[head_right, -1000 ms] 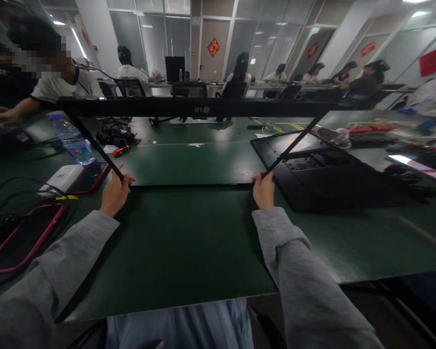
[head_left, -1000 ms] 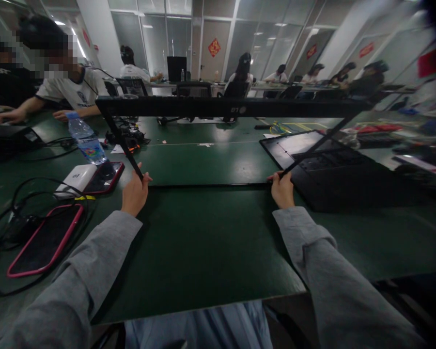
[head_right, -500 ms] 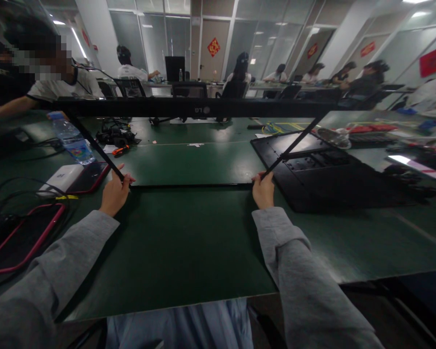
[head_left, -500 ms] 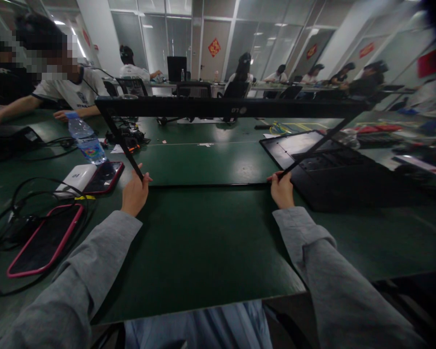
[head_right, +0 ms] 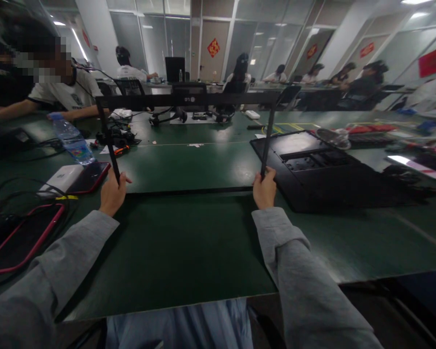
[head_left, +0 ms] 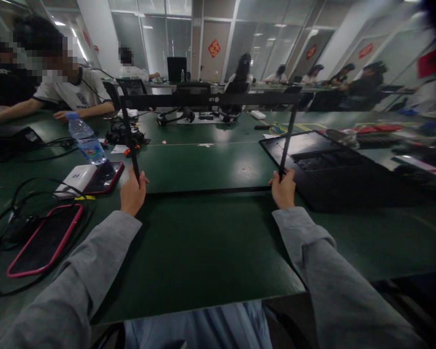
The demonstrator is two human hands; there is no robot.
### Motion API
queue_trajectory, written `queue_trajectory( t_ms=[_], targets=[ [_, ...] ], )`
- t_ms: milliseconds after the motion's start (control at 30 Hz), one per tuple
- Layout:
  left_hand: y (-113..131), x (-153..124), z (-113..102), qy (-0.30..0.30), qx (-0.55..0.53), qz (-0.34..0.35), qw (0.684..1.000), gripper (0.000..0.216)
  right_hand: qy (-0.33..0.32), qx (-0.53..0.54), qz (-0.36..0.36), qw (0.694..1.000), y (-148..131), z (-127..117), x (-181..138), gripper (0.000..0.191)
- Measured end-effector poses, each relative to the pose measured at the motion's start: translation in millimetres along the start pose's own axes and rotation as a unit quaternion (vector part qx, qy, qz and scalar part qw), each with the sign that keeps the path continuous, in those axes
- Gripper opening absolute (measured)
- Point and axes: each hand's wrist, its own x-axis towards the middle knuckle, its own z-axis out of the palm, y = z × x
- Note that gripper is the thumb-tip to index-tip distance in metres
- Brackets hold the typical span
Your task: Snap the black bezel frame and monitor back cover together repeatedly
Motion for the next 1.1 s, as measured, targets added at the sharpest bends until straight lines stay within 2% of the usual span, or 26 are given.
queue_trajectory(
  t_ms=[100, 200, 267, 367, 633, 933, 1100],
  targets=[
    [-8, 4, 4, -0.015, 0.027, -0.003, 1.000, 0.047, -0.001, 0.012, 0.005, 1.000, 9, 3, 3, 0.048],
    [-19, 10, 10, -0.059, 0.070, 0.030, 0.995, 0.041, -0.016, 0.043, 0.050, 0.998, 19, 8, 6, 0.046],
    [-25, 12, 14, -0.083, 0.090, 0.050, 0.991, 0.042, -0.026, 0.059, 0.078, 0.995, 24, 10, 8, 0.043],
    [-28, 12, 16, -0.089, 0.102, 0.051, 0.989, 0.046, -0.029, 0.069, 0.081, 0.994, 27, 11, 9, 0.041],
    [-26, 10, 15, -0.087, 0.090, 0.035, 0.991, 0.047, -0.033, 0.063, 0.081, 0.994, 23, 8, 8, 0.039],
    [-17, 4, 14, -0.077, 0.086, 0.023, 0.993, 0.050, -0.024, 0.104, 0.089, 0.990, -7, -2, -2, 0.032],
    [-5, 0, 10, -0.110, 0.047, 0.020, 0.993, 0.053, -0.020, 0.111, 0.089, 0.990, -6, -2, -2, 0.032]
  ],
)
